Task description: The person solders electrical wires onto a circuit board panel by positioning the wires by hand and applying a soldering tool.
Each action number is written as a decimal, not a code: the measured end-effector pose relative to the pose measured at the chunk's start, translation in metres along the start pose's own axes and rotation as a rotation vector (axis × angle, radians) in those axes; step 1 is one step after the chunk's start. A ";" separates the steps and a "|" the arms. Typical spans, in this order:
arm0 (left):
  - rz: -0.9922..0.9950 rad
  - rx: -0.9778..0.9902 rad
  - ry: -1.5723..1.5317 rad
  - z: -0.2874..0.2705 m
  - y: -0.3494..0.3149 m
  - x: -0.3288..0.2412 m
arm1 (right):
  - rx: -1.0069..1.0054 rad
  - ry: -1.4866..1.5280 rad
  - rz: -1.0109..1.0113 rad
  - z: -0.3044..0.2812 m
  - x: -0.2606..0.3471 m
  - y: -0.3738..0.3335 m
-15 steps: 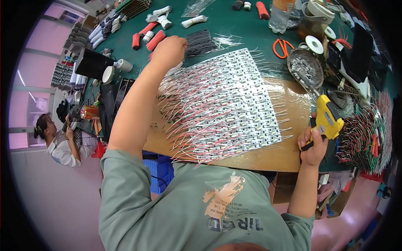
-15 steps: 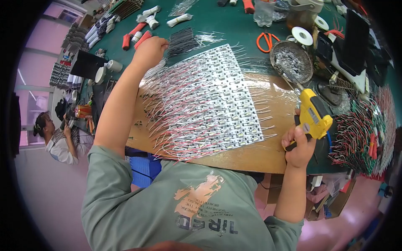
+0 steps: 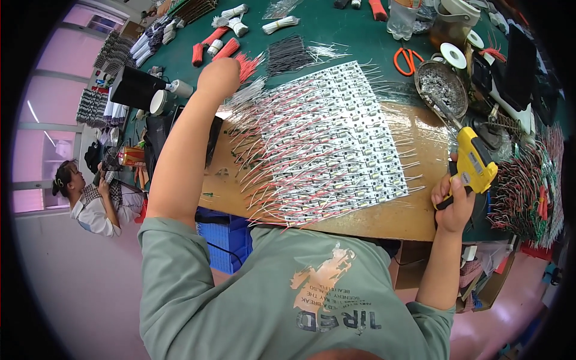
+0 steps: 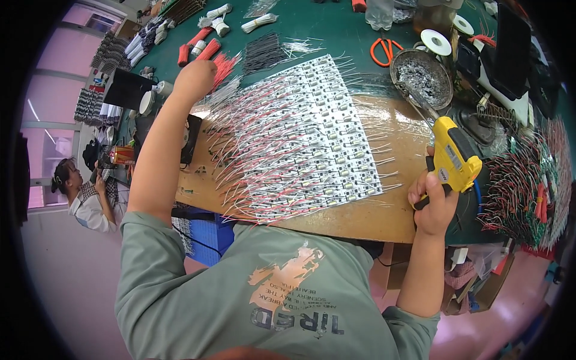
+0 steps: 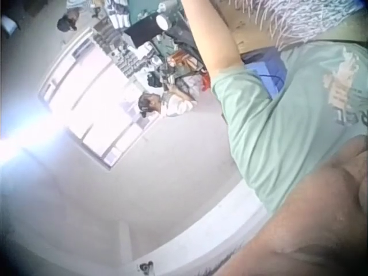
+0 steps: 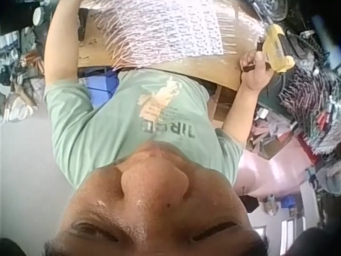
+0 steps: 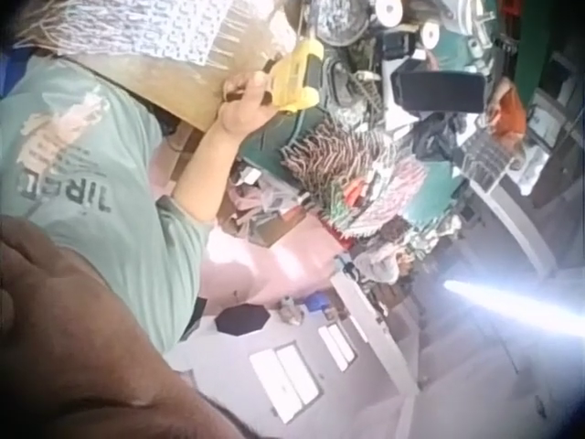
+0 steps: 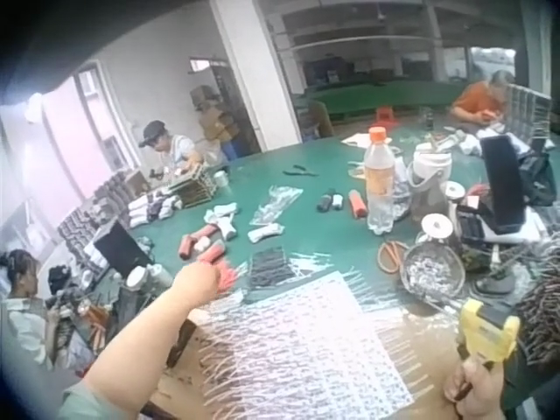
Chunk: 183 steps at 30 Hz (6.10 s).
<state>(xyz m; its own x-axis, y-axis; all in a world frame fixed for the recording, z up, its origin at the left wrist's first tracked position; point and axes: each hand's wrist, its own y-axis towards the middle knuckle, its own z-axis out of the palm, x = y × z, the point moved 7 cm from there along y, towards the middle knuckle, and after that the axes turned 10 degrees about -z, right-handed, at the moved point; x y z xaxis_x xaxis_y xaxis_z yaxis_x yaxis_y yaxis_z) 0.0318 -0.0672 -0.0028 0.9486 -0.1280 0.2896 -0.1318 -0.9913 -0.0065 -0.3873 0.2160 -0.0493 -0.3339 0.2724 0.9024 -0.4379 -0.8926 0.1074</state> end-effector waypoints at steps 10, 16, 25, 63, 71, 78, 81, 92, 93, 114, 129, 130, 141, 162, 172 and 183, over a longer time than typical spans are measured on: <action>-0.132 0.189 0.069 0.006 0.013 -0.007 | -0.016 -0.004 -0.004 0.001 0.002 0.000; -0.150 0.117 0.096 0.010 0.009 -0.009 | -0.020 -0.018 0.010 -0.001 0.002 0.002; -0.185 0.064 0.093 0.011 0.008 -0.009 | -0.014 -0.034 0.025 0.002 0.003 0.001; 0.061 0.193 -0.146 0.007 -0.022 -0.019 | 0.006 -0.025 -0.018 0.002 0.003 0.002; 0.112 0.329 -0.292 0.011 -0.010 -0.019 | -0.002 -0.041 -0.009 0.003 0.005 0.002; 0.106 0.360 -0.366 0.009 -0.014 -0.018 | -0.009 -0.044 0.012 0.001 0.004 0.001; 0.106 0.371 -0.395 0.007 -0.016 -0.018 | -0.009 -0.040 0.014 0.002 0.004 0.000; 0.175 0.245 -0.375 -0.018 -0.017 -0.021 | -0.004 -0.048 0.001 0.003 0.004 0.001; 0.176 0.247 -0.374 -0.022 -0.018 -0.025 | -0.010 -0.053 -0.001 0.003 0.004 0.001; 0.459 0.067 0.478 -0.032 -0.011 -0.127 | -0.013 -0.031 0.034 -0.003 0.001 0.000; 0.433 -0.347 -0.554 -0.059 -0.030 -0.139 | -0.014 -0.008 0.135 -0.003 -0.004 -0.002; 0.432 -0.346 -0.562 -0.055 -0.030 -0.143 | -0.019 -0.014 0.161 0.000 -0.003 -0.001; 0.390 -0.403 -0.719 -0.031 -0.037 -0.144 | 0.282 -0.061 0.220 0.106 0.001 0.049; 0.466 -0.396 -0.757 -0.025 -0.030 -0.144 | 0.273 -0.253 0.383 0.124 -0.063 0.044; 0.481 -0.438 -0.661 -0.029 -0.034 -0.151 | 0.266 -0.203 0.348 0.129 -0.062 0.045; 0.480 -0.447 -0.667 -0.029 -0.033 -0.152 | 0.307 -0.317 0.311 0.130 -0.057 0.049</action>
<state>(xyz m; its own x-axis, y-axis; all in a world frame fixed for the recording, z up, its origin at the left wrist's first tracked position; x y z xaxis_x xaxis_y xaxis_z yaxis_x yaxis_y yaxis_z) -0.1161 -0.0141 -0.0183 0.7144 -0.6500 -0.2591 -0.5195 -0.7407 0.4259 -0.2809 0.1099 -0.0410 -0.1198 -0.1005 0.9877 -0.0783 -0.9908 -0.1103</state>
